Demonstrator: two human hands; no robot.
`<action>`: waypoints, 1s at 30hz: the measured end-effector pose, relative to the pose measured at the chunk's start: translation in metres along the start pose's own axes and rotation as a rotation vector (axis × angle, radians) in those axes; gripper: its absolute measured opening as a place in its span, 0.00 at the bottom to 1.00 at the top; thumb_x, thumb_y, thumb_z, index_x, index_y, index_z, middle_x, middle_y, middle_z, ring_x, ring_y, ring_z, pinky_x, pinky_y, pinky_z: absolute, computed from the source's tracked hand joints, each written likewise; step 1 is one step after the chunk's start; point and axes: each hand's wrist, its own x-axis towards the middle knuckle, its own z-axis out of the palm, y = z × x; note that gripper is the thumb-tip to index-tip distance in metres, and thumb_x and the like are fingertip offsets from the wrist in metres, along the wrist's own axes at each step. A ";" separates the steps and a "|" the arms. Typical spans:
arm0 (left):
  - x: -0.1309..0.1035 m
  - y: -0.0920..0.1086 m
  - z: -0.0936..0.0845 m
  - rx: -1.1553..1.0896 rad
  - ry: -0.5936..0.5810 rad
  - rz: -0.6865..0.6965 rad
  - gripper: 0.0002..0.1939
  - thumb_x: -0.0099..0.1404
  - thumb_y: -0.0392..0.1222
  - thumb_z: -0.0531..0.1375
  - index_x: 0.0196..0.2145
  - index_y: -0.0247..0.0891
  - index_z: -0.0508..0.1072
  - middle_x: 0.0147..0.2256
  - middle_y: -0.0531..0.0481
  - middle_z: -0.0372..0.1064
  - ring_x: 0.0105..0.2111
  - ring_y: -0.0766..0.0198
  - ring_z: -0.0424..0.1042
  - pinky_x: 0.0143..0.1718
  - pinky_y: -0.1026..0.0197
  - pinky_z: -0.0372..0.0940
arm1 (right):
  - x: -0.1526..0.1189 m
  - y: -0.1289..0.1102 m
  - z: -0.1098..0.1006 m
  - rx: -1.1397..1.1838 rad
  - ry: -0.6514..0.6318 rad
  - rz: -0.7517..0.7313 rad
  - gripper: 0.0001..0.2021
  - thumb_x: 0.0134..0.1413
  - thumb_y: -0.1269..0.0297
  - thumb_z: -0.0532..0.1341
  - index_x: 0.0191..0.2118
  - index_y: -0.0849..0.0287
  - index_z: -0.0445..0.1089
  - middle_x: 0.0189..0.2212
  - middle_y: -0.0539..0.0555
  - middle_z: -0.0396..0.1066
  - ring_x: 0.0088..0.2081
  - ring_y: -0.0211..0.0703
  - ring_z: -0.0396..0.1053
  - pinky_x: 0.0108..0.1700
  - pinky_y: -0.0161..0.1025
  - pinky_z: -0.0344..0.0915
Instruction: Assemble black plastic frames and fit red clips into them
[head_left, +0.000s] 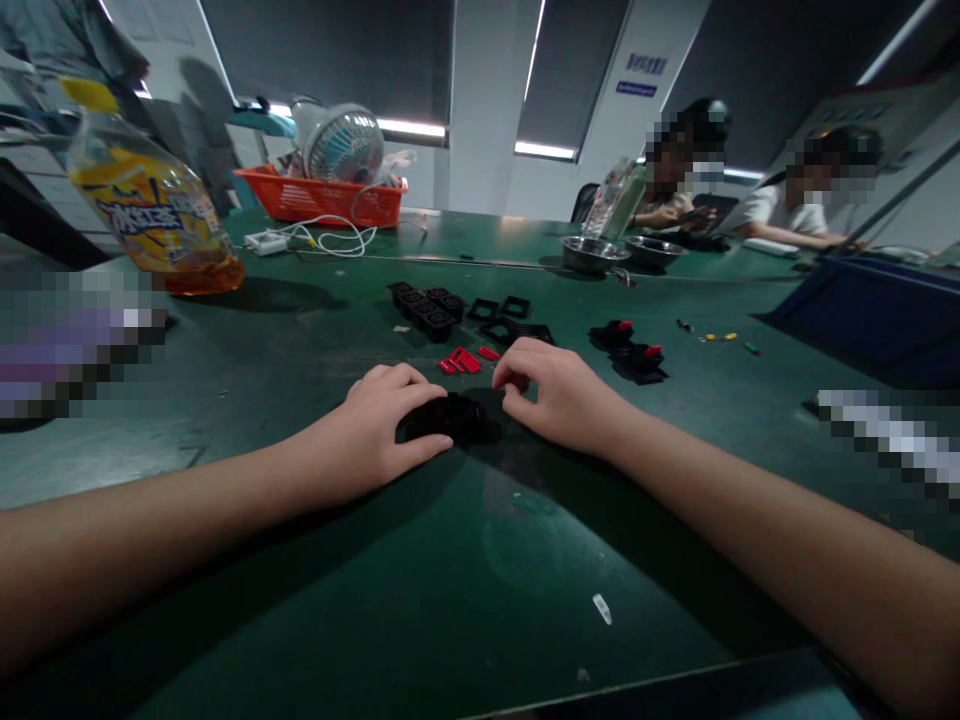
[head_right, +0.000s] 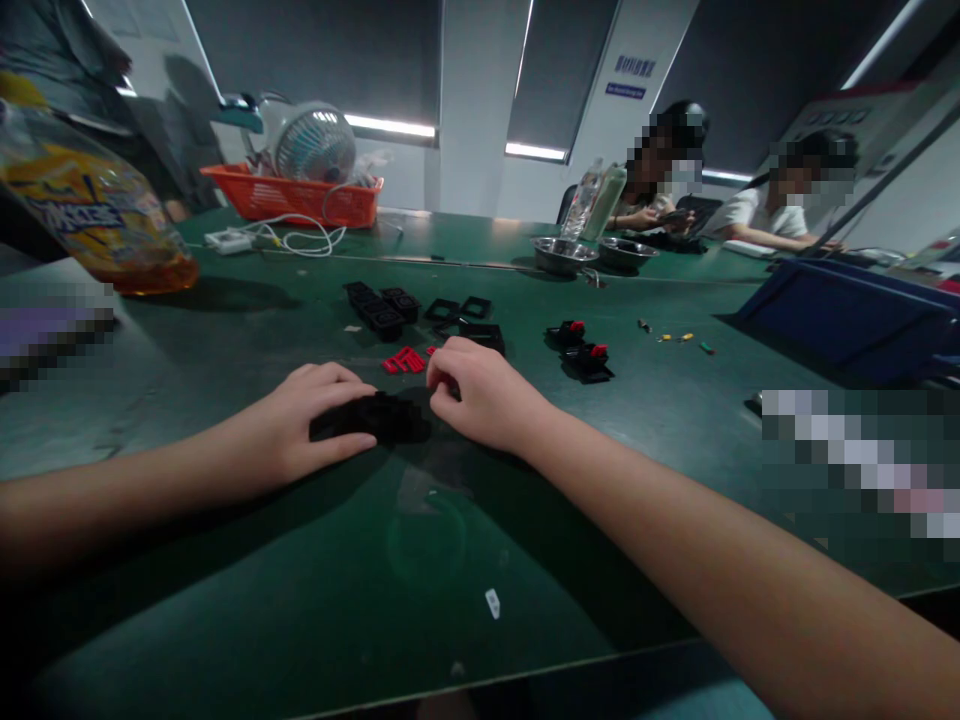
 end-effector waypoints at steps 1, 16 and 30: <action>0.000 0.000 0.000 0.001 0.000 0.002 0.26 0.63 0.54 0.59 0.52 0.33 0.74 0.49 0.37 0.67 0.50 0.45 0.64 0.55 0.41 0.60 | 0.000 -0.001 0.000 0.009 -0.013 0.004 0.06 0.48 0.77 0.58 0.31 0.62 0.70 0.30 0.54 0.69 0.32 0.40 0.66 0.37 0.37 0.63; 0.001 0.000 0.000 0.017 -0.021 -0.018 0.23 0.64 0.53 0.58 0.53 0.38 0.73 0.49 0.41 0.66 0.51 0.47 0.63 0.55 0.42 0.60 | 0.001 0.004 0.003 0.195 0.051 0.082 0.06 0.54 0.74 0.60 0.35 0.60 0.74 0.33 0.53 0.76 0.34 0.41 0.73 0.40 0.38 0.69; 0.000 0.001 -0.001 0.019 -0.021 -0.020 0.25 0.64 0.53 0.58 0.53 0.36 0.73 0.49 0.39 0.67 0.51 0.46 0.63 0.55 0.42 0.60 | 0.002 0.005 0.003 0.122 0.045 0.053 0.08 0.56 0.76 0.59 0.36 0.60 0.75 0.34 0.53 0.77 0.36 0.42 0.74 0.41 0.38 0.68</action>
